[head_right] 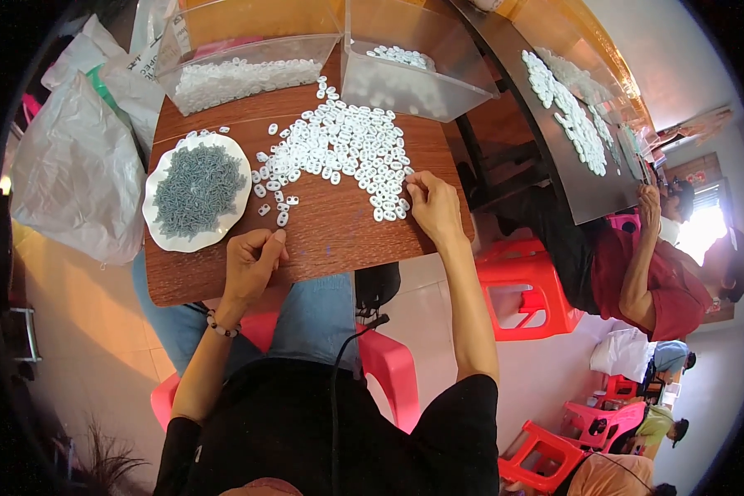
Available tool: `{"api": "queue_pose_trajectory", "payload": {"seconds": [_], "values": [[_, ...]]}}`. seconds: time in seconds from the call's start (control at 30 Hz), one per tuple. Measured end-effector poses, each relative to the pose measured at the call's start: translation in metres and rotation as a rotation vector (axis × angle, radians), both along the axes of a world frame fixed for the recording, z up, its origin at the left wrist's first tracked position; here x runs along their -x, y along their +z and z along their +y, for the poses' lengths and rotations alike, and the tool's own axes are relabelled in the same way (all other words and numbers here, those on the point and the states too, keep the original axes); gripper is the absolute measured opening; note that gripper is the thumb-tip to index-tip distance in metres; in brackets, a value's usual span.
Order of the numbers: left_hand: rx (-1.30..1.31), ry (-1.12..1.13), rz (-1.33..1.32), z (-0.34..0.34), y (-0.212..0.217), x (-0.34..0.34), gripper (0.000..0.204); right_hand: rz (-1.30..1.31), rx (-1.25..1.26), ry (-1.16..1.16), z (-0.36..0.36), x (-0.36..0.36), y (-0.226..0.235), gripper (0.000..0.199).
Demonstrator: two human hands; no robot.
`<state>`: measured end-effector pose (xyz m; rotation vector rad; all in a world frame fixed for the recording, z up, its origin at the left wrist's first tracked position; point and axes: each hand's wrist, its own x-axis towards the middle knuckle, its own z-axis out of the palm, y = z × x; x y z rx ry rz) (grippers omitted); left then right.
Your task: Manually assembling small grey rings into white plastic housing components at a workbench.
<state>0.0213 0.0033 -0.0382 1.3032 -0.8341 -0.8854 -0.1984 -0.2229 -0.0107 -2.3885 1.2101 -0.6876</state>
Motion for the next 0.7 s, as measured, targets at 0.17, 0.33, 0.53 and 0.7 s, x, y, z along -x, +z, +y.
{"api": "queue_pose_trajectory", "payload": {"seconds": [0.17,0.33,0.53,0.7], "values": [[0.025,0.033,0.003,0.0,0.001,0.001,0.038,0.023,-0.025,-0.002,0.007,-0.005,0.008,0.013],[0.032,0.032,0.021,0.0,-0.001,0.001,0.038,0.032,-0.023,0.041,0.024,0.002,0.013,0.018],[0.032,0.007,0.021,0.0,-0.001,0.001,0.037,0.075,-0.005,0.079,0.041,0.012,0.011,0.022],[0.021,0.012,0.017,-0.001,-0.003,0.001,0.037,0.113,0.028,0.091,0.044,0.012,0.002,0.023]]}}
